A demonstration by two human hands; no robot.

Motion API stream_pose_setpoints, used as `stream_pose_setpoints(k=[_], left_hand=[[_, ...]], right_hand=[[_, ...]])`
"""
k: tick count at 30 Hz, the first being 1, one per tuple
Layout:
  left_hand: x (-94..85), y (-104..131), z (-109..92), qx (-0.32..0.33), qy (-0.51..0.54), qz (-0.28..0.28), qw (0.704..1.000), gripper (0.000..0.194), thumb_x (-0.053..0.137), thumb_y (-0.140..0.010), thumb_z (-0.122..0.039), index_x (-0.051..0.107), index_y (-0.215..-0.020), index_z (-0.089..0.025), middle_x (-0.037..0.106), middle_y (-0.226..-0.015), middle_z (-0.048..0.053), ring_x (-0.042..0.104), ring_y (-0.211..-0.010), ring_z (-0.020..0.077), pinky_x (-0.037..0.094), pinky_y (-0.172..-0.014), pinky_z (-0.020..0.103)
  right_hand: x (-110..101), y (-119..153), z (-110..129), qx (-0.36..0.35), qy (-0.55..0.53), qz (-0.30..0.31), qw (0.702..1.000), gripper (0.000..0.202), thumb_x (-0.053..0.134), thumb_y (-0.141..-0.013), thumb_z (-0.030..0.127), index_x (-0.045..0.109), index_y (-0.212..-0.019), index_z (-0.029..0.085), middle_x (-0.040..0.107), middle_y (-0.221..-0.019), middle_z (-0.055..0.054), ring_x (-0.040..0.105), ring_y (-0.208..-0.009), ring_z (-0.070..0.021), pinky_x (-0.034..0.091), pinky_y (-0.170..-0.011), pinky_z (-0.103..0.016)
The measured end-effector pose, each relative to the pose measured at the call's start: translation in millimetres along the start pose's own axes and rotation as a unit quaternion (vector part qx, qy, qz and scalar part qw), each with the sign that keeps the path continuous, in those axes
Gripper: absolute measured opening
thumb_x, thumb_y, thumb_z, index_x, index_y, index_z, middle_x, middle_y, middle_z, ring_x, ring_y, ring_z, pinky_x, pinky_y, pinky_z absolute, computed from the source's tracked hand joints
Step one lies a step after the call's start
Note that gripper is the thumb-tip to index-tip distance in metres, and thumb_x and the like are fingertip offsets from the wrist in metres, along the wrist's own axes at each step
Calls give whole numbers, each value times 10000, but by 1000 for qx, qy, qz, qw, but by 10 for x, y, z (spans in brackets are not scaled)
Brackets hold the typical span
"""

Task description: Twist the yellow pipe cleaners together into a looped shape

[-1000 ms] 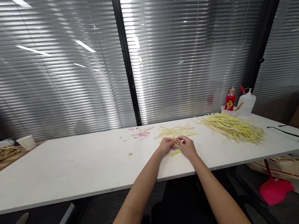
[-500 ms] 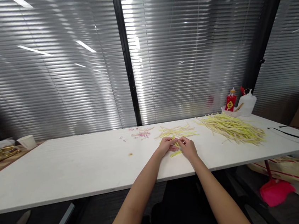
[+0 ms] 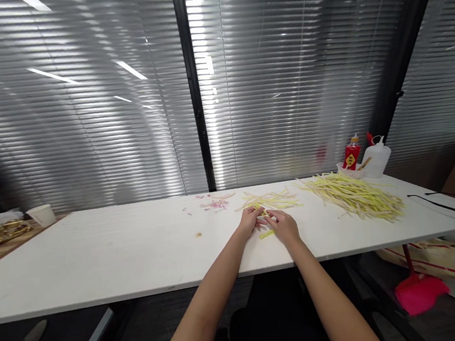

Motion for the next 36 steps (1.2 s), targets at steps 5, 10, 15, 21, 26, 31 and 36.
stream_pose_setpoints(k=[5,10,15,21,26,31,36], left_hand=[[-4,-16,18,-8,12,-2,1000,315,664,-726,-399,592,-862,-124,666,-698,70,645,-531,152,415,-388,176],[-10,-16,27,-7,12,-5,1000,339,670,-724,-411,566,-883,-130,665,-777,72,633,-493,140,458,-405,201],[-1,-10,16,-11,7,-21,1000,329,666,-731,-411,550,-858,-130,652,-824,75,624,-478,128,452,-391,200],[10,5,-10,-20,0,-37,999,323,662,-740,-407,536,-836,-126,639,-836,81,612,-462,118,448,-388,202],[-12,-3,6,-18,-1,-32,999,358,672,-726,-438,537,-838,-127,643,-833,78,616,-471,117,457,-395,200],[-20,-11,26,-8,-2,4,1000,391,703,-692,-450,565,-879,-135,661,-854,83,631,-512,121,475,-424,195],[1,7,4,-10,-5,17,1000,423,754,-640,-404,616,-954,-156,672,-921,79,649,-576,124,474,-454,182]], right_hand=[[-15,7,43,-7,57,15,998,254,542,-850,313,675,-1057,251,684,-964,-52,617,-863,-211,451,-688,-280],[0,8,22,-4,57,6,998,244,525,-869,306,681,-1050,258,682,-925,-46,613,-827,-194,437,-664,-264],[33,12,-7,-19,66,6,998,247,497,-891,306,679,-1053,269,667,-897,-39,602,-793,-176,410,-630,-250],[48,9,5,-27,94,16,995,257,476,-903,287,664,-1079,289,657,-884,-38,593,-777,-169,381,-607,-238],[46,3,11,-27,92,24,995,262,465,-902,275,662,-1073,309,648,-882,-31,584,-754,-158,355,-571,-229],[8,0,27,-23,58,14,998,259,450,-904,288,701,-963,272,638,-849,-42,574,-740,-155,367,-591,-235],[-32,-20,10,-5,-35,-3,999,276,459,-890,316,720,-876,228,644,-822,-54,585,-742,-168,414,-666,-259]])
Point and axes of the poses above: each hand's wrist, its own y-axis away from the middle knuckle, its own x-axis out of the palm, z = x × y, the point moved 1 cm from there along -y, towards the middle knuckle
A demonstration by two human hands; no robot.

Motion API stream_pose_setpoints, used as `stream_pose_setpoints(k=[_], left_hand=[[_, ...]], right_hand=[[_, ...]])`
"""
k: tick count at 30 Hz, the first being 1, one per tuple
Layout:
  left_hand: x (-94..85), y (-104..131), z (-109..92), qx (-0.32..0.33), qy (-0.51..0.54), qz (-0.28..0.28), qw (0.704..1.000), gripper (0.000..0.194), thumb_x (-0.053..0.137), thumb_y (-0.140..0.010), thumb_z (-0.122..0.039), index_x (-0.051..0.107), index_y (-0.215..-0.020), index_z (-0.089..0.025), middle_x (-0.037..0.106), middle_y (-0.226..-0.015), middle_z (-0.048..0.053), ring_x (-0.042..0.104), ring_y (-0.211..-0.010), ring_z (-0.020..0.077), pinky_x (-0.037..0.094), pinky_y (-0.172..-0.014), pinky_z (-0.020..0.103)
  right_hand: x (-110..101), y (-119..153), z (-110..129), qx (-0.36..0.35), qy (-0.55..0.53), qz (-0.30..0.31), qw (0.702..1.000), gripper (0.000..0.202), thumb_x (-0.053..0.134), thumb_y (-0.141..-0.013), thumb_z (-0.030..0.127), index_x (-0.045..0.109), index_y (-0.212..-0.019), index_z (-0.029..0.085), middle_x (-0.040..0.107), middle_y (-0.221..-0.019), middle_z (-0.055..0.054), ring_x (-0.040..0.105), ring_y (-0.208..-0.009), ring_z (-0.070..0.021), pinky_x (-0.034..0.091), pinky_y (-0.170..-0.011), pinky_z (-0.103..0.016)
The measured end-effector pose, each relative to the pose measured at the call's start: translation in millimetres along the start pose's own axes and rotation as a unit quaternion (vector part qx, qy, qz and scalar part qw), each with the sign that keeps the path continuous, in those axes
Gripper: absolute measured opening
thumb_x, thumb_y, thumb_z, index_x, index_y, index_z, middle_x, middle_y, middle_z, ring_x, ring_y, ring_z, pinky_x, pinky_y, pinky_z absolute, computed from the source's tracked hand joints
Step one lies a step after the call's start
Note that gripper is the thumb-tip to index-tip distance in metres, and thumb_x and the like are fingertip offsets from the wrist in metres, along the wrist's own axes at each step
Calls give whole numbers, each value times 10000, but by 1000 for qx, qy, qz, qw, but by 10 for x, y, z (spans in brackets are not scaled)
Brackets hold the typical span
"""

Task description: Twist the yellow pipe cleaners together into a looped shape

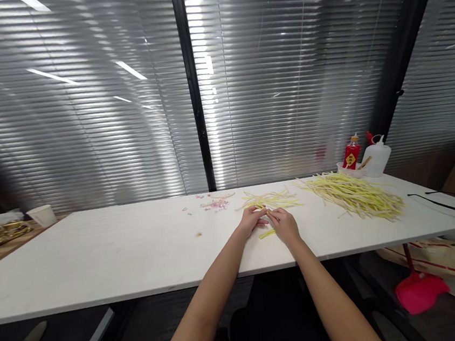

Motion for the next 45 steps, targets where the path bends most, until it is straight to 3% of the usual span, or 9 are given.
stream_pose_setpoints(k=[9,14,20,24,28,38,45], left_hand=[[-8,8,2,37,-6,-7,999,335,765,-600,-401,689,-809,-149,660,-822,48,622,-647,110,408,-506,183],[3,17,-1,40,1,1,999,326,762,-603,-409,690,-779,-145,664,-927,65,609,-650,100,393,-518,193],[9,0,2,53,-10,-14,998,338,759,-598,-421,682,-779,-146,655,-977,73,599,-636,98,381,-504,198],[16,-4,10,55,-33,-16,998,368,750,-604,-446,672,-809,-150,643,-784,40,597,-619,106,377,-497,192],[13,-17,22,52,-19,-21,998,364,726,-628,-471,632,-715,-131,600,-662,19,577,-561,96,387,-491,194],[30,-20,-7,7,46,-25,999,322,698,-690,-390,632,-869,-130,619,-683,21,563,-494,75,389,-463,182],[3,-10,-13,5,57,2,998,319,680,-718,-388,623,-904,-134,634,-725,34,591,-526,81,416,-486,178]], right_hand=[[60,-30,-160,66,-199,-40,977,220,621,-762,390,725,-771,197,672,-782,-58,607,-742,-198,450,-677,-299],[96,-36,-196,116,-236,-33,964,240,669,-689,411,715,-734,180,677,-756,-62,605,-717,-206,447,-651,-299],[102,-45,-221,115,-216,-15,970,237,650,-691,412,703,-687,181,677,-726,-55,601,-695,-203,432,-650,-299],[98,-41,-220,123,-202,-14,971,205,639,-699,381,704,-684,187,681,-724,-49,604,-694,-199,433,-652,-295],[107,-29,-215,128,-179,-19,975,175,642,-702,351,713,-725,193,689,-755,-44,611,-704,-194,442,-651,-286],[60,-12,-150,43,-89,5,995,249,569,-803,388,720,-901,216,697,-858,-52,625,-788,-209,456,-711,-297],[80,-16,-168,47,-105,11,993,275,539,-835,398,717,-955,227,695,-956,-65,625,-900,-222,467,-799,-315]])
Point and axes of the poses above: each hand's wrist, its own y-axis away from the middle knuckle, its own x-axis out of the palm, z = x × y, the point moved 1 cm from there along -y, towards the middle knuckle
